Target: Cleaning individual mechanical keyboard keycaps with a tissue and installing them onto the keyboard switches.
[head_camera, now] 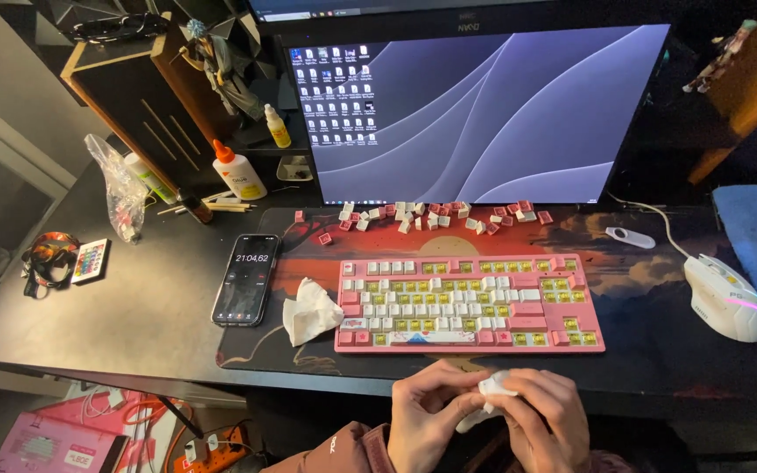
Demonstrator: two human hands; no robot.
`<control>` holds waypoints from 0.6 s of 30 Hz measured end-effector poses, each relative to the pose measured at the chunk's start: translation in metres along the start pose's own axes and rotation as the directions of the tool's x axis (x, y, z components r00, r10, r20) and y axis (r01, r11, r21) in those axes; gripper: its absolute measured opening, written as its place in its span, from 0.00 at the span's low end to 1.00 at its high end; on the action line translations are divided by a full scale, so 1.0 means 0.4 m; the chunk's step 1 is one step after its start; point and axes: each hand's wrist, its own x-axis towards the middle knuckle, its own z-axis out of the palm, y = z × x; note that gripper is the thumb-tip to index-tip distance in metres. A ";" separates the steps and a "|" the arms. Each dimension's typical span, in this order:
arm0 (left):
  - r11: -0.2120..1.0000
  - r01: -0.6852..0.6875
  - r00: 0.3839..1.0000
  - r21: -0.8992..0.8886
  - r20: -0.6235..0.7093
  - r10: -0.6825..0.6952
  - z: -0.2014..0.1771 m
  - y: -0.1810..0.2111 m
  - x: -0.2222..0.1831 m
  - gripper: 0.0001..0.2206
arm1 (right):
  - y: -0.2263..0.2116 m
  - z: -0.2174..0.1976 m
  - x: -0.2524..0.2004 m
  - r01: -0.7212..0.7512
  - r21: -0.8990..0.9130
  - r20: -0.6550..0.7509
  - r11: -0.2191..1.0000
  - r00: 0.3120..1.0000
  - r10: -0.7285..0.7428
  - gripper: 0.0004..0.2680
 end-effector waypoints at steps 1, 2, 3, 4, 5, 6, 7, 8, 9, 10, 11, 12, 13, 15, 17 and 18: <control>1.000 -0.002 1.000 -0.001 0.000 0.002 0.000 0.001 -0.001 0.14 | 0.010 -0.006 -0.012 0.002 0.000 0.000 1.000 1.000 -0.002 0.08; 1.000 -0.009 1.000 0.000 0.000 0.009 0.001 0.002 -0.002 0.14 | 0.019 -0.013 -0.024 -0.004 0.009 0.068 1.000 0.998 0.003 0.06; 1.000 -0.016 1.000 0.002 0.001 0.016 0.001 0.003 -0.002 0.14 | 0.029 -0.020 -0.037 -0.011 0.017 0.135 1.000 0.991 0.009 0.06; 1.000 -0.017 1.000 0.002 0.003 0.017 0.005 0.015 0.000 0.14 | 0.082 -0.019 -0.064 -0.010 0.015 0.134 1.000 0.991 0.008 0.06; 0.996 -0.091 0.996 0.000 0.025 0.091 0.008 0.029 0.002 0.11 | 0.134 -0.017 -0.091 0.001 0.036 0.303 0.999 0.953 -0.012 0.04; 0.986 -0.164 0.985 -0.004 0.046 0.164 0.010 0.042 0.004 0.09 | 0.185 -0.014 -0.118 0.009 0.058 0.462 0.998 0.886 -0.035 0.04; 0.986 -0.166 0.985 -0.003 0.044 0.166 -0.008 0.047 0.015 0.09 | 0.167 -0.041 -0.088 0.011 0.060 0.461 0.998 0.886 -0.037 0.04; 0.981 -0.179 0.984 0.076 0.009 0.179 -0.026 0.052 0.027 0.08 | 0.149 -0.068 -0.059 -0.067 0.003 0.274 0.998 0.960 0.063 0.03; 0.970 -0.186 0.981 0.153 -0.028 0.193 -0.045 0.055 0.036 0.08 | 0.130 -0.095 -0.031 -0.156 -0.036 0.076 0.987 0.985 0.158 0.08; 0.970 -0.186 0.981 0.154 -0.035 0.193 -0.062 0.071 0.049 0.08 | 0.163 -0.134 0.006 -0.154 -0.031 0.080 0.988 0.984 0.156 0.08; 0.968 -0.214 0.975 0.129 -0.035 0.220 -0.079 0.085 0.059 0.09 | 0.194 -0.174 0.041 -0.195 -0.080 0.070 0.978 0.977 0.200 0.06; 0.965 -0.242 0.968 0.103 -0.035 0.247 -0.096 0.100 0.069 0.11 | 0.225 -0.214 0.076 -0.235 -0.127 0.058 0.964 0.968 0.243 0.04; 0.965 -0.242 0.968 0.104 -0.046 0.247 -0.107 0.106 0.080 0.11 | 0.294 -0.240 0.048 -0.232 -0.121 0.066 0.965 0.968 0.241 0.04; 0.944 -0.298 0.945 0.139 -0.096 0.312 -0.133 0.119 0.098 0.10 | 0.433 -0.290 -0.005 -0.329 -0.146 0.022 0.933 0.942 0.335 0.04; 0.955 -0.276 0.951 0.107 -0.113 0.287 -0.146 0.128 0.105 0.11 | 0.545 -0.294 -0.046 -0.345 -0.158 0.073 0.925 0.930 0.359 0.03; 0.963 -0.258 0.958 0.073 -0.114 0.265 -0.151 0.132 0.108 0.12 | 0.602 -0.297 -0.067 -0.363 -0.177 0.109 0.915 0.916 0.385 0.02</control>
